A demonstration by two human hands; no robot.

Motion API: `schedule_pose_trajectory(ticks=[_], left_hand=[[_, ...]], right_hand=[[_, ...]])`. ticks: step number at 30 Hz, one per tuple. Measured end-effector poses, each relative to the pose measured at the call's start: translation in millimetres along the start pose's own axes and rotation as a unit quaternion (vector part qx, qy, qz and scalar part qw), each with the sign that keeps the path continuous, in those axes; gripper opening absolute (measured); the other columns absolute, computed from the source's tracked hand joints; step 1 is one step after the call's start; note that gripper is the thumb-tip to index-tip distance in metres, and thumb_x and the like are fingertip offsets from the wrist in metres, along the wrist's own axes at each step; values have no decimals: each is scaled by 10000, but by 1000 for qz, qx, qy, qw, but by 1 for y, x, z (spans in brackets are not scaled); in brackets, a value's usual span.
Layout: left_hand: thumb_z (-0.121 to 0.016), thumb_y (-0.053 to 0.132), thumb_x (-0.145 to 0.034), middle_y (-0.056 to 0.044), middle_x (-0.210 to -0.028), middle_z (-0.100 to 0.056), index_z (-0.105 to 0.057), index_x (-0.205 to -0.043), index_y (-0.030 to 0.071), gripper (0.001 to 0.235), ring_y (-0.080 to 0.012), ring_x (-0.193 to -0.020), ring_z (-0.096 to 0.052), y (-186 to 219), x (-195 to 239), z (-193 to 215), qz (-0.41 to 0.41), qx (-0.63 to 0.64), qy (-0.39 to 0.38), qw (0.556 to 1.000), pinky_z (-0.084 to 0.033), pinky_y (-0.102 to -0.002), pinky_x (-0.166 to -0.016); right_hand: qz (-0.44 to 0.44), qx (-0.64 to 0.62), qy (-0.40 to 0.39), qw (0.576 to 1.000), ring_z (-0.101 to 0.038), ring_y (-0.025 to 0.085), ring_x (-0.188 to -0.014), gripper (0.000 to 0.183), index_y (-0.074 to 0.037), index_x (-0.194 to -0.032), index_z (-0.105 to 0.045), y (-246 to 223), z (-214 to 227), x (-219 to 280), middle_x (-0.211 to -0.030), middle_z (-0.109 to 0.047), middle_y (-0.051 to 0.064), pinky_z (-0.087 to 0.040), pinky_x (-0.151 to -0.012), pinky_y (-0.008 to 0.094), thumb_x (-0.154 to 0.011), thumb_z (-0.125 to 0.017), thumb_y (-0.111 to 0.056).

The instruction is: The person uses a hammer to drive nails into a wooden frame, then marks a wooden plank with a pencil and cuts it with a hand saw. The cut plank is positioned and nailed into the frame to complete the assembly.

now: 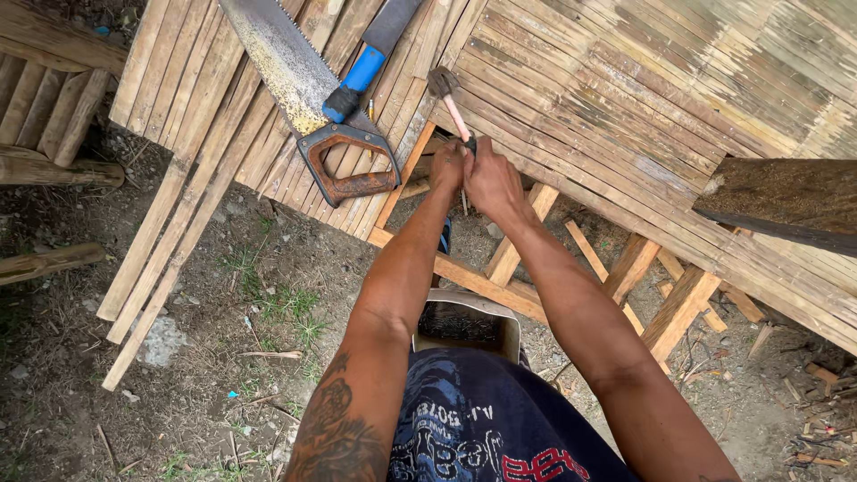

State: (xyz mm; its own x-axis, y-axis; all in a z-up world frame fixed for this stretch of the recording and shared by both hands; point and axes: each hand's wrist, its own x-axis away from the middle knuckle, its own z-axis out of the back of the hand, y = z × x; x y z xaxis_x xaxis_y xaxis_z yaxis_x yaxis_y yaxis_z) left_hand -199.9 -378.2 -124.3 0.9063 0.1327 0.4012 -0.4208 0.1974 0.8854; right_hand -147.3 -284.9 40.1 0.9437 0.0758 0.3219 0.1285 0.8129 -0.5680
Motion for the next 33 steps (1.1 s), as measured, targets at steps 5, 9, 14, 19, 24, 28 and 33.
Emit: schedule_pose_trajectory(ticks=[5,9,14,19,24,28,33], left_hand=[[-583,314,-997,-169,-830,-755,-746,-876,75,313,-283,-709,-739,23,48,61,15,-262,-171,950,-585,-412,-696],[-673,279,-940,-90,-808,-765,-788,-929,101,213,-166,-607,-728,21,149,100,-69,-319,-355,876,-577,-344,-669],[-643,175,-895,-113,-938,-790,-797,-1034,84,227,-245,-805,-749,-17,264,91,-112,-399,-498,761,-598,-417,-728],[-560,169,-988,-119,-1056,-781,-811,-1044,103,265,-289,-966,-758,-104,324,50,-218,-652,-383,617,-601,-441,-774],[-557,167,-960,-90,-1079,-774,-790,-1064,110,262,-261,-1003,-750,-147,330,4,-294,-725,-366,504,-601,-444,-741],[-502,165,-993,-148,-1064,-762,-752,-1159,87,311,-306,-978,-748,-118,334,-9,-304,-668,-393,554,-590,-463,-774],[-441,179,-1025,-193,-969,-754,-644,-1270,112,325,-372,-889,-742,-54,357,-5,-291,-578,-416,639,-594,-517,-761]], right_hand=[[117,-25,89,989,-671,520,-714,287,25,-1189,-472,12,-7,19,-810,-660,314,-504,-632,608,-1041,-452,-220],[8,18,13,1000,-669,506,-712,298,25,-1158,-500,30,6,26,-768,-654,298,-504,-662,606,-1075,-458,-258],[5,-53,9,999,-699,482,-717,352,24,-1117,-542,70,-2,58,-844,-681,296,-535,-659,574,-1073,-443,-311],[-31,-68,51,996,-672,496,-842,320,-49,-1164,-584,119,-25,137,-909,-692,306,-502,-746,573,-1019,-500,-322],[-42,-95,33,994,-653,501,-888,322,-53,-1081,-570,159,-28,182,-911,-669,288,-473,-776,575,-1029,-508,-364],[-35,-105,89,990,-633,514,-913,313,-45,-1071,-574,187,-19,196,-907,-666,302,-476,-763,571,-1027,-525,-350],[-41,-102,132,985,-636,508,-909,295,-85,-1141,-596,208,-11,217,-918,-669,279,-484,-743,558,-1012,-525,-341]])
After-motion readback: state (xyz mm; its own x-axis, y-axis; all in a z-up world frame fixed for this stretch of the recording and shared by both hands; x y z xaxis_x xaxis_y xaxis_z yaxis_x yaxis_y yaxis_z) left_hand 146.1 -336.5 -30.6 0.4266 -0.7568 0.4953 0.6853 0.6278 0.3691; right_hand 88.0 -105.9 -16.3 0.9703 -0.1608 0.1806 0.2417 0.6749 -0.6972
